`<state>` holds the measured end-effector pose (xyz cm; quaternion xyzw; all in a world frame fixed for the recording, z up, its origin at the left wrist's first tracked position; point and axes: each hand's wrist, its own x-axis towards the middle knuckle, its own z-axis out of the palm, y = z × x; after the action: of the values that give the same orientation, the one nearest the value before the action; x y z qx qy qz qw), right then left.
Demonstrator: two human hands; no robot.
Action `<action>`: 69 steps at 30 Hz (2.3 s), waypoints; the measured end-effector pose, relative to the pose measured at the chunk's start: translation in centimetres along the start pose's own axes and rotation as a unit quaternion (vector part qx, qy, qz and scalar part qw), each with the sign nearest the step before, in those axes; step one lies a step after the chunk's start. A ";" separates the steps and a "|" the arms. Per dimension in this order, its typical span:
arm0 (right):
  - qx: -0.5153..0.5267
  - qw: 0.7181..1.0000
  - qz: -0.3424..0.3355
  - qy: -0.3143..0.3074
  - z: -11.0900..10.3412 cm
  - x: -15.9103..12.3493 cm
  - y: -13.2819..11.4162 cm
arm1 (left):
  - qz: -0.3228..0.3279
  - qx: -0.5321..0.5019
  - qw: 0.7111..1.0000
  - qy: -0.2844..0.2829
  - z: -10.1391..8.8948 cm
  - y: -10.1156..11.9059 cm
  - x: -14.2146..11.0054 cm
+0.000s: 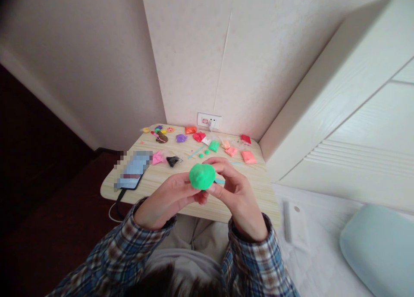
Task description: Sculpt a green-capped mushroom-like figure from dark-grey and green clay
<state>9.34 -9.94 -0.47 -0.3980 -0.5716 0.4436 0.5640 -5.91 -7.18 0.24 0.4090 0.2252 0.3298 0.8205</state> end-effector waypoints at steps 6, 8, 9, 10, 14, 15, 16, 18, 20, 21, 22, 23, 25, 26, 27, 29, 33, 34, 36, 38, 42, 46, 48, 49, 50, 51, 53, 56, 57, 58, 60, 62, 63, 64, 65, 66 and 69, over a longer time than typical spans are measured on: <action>0.038 0.996 0.049 -0.057 -0.6 0.5 0.1 | -0.059 -0.039 0.996 -0.058 -1.0 -0.5 0.4; 0.051 0.996 0.060 -0.042 -0.4 0.5 0.1 | -0.061 -0.039 0.996 -0.057 -1.0 -0.5 0.4; 0.055 0.996 0.063 -0.034 -0.3 0.5 0.1 | -0.057 -0.036 0.996 -0.049 -0.9 -0.5 0.3; 0.058 0.996 0.063 -0.026 -0.2 0.4 0.1 | -0.051 -0.030 0.997 -0.040 -0.8 -0.5 0.3; 0.074 0.995 0.069 -0.008 0.5 0.2 0.4 | -0.018 -0.006 1.000 -0.021 -0.3 -0.4 0.0; 0.082 0.994 0.074 -0.007 0.6 0.1 0.4 | -0.011 -0.005 1.000 -0.021 -0.3 -0.4 0.0; 0.091 0.993 0.077 -0.008 0.7 0.1 0.5 | -0.006 -0.007 1.000 -0.022 -0.3 -0.4 0.0; 0.102 0.992 0.076 -0.015 0.8 0.0 0.6 | 0.000 -0.016 1.000 -0.026 -0.4 -0.4 0.1; 0.100 0.992 0.068 -0.028 0.7 0.0 0.6 | 0.000 -0.020 0.999 -0.035 -0.7 -0.5 0.2; 0.096 0.993 0.064 -0.034 0.6 0.0 0.5 | -0.001 -0.020 0.999 -0.038 -0.8 -0.5 0.2; 0.090 0.993 0.059 -0.039 0.5 0.0 0.4 | -0.003 -0.017 0.999 -0.040 -0.9 -0.5 0.2; 0.083 0.994 0.055 -0.042 0.5 0.1 0.3 | -0.007 -0.014 0.999 -0.040 -1.0 -0.5 0.2; 0.066 0.996 0.047 -0.039 0.5 0.2 0.0 | -0.016 -0.008 0.999 -0.041 -1.1 -0.6 0.1; 0.057 0.997 0.042 -0.035 0.5 0.2 -0.1 | -0.021 -0.006 0.999 -0.042 -1.2 -0.6 0.1; 0.049 0.998 0.036 -0.032 0.6 0.3 -0.2 | -0.026 -0.004 0.999 -0.044 -1.2 -0.6 0.1; 0.048 0.998 0.031 -0.035 0.7 0.3 -0.5 | -0.038 -0.002 0.998 -0.050 -1.2 -0.5 0.1; 0.102 0.988 0.085 -0.075 0.9 0.4 -0.6 | -0.070 -0.010 0.995 -0.067 -1.4 -0.6 0.1; 0.118 0.985 0.101 -0.078 1.0 0.4 -0.6 | -0.076 -0.015 0.994 -0.071 -1.4 -0.7 0.1; 0.141 0.981 0.115 -0.070 1.1 0.5 -0.6 | -0.083 -0.025 0.993 -0.074 -1.5 -0.8 0.2; 0.150 0.980 0.117 -0.057 1.2 0.4 -0.5 | -0.087 -0.031 0.993 -0.072 -1.6 -0.9 0.2; 0.164 0.976 0.121 -0.074 1.3 0.3 -0.4 | -0.095 -0.035 0.992 -0.070 -1.6 -0.9 0.2; 0.168 0.976 0.118 -0.070 1.4 0.4 -0.4 | -0.102 -0.061 0.989 -0.083 -1.4 -1.0 0.2; 0.158 0.980 0.109 -0.044 1.5 0.4 -0.3 | -0.102 -0.082 0.987 -0.088 -1.4 -1.1 0.2; 0.152 0.982 0.104 -0.033 1.6 0.5 -0.3 | -0.100 -0.089 0.987 -0.089 -1.4 -1.1 0.2; 0.145 0.984 0.099 -0.026 1.6 0.5 -0.2 | -0.097 -0.094 0.987 -0.089 -1.3 -1.1 0.1; 0.140 0.985 0.095 -0.025 1.6 0.4 -0.1 | -0.094 -0.097 0.987 -0.090 -1.3 -1.1 0.1; 0.140 0.986 0.089 -0.026 1.6 0.4 0.3 | -0.089 -0.101 0.986 -0.094 -1.2 -1.0 0.0; 0.155 0.984 0.086 -0.019 1.6 0.3 0.7 | -0.085 -0.106 0.985 -0.106 -1.0 -0.8 -0.1; 0.162 0.983 0.087 -0.018 1.6 0.3 0.7 | -0.085 -0.106 0.984 -0.111 -0.9 -0.8 -0.1; 0.168 0.982 0.087 -0.020 1.6 0.3 0.7 | -0.086 -0.106 0.984 -0.118 -0.9 -0.7 -0.1; 0.182 0.979 0.085 -0.027 1.7 0.4 0.5 | -0.087 -0.109 0.982 -0.128 -0.7 -0.8 -0.1; 0.187 0.979 0.076 -0.025 1.7 0.4 0.2 | -0.086 -0.109 0.982 -0.129 -0.7 -0.8 -0.2; 0.185 0.980 0.071 -0.020 1.7 0.4 0.1 | -0.083 -0.105 0.983 -0.124 -0.7 -0.8 -0.2; 0.181 0.981 0.067 -0.010 1.7 0.5 0.0 | -0.077 -0.097 0.985 -0.117 -0.7 -0.8 -0.3; 0.178 0.982 0.066 0.003 1.7 0.5 -0.1 | -0.069 -0.083 0.988 -0.108 -0.6 -0.8 -0.4; 0.175 0.982 0.066 0.019 1.7 0.5 -0.1 | -0.054 -0.066 0.992 -0.093 -0.6 -0.8 -0.6; 0.170 0.981 0.064 0.068 1.9 0.5 -0.2 | 0.015 -0.003 1.000 0.003 0.0 -0.4 -1.2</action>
<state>7.46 -9.65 -0.05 -0.3611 -0.4214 0.5417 0.6313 -6.63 -8.20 0.02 0.4090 0.2205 0.3437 0.8161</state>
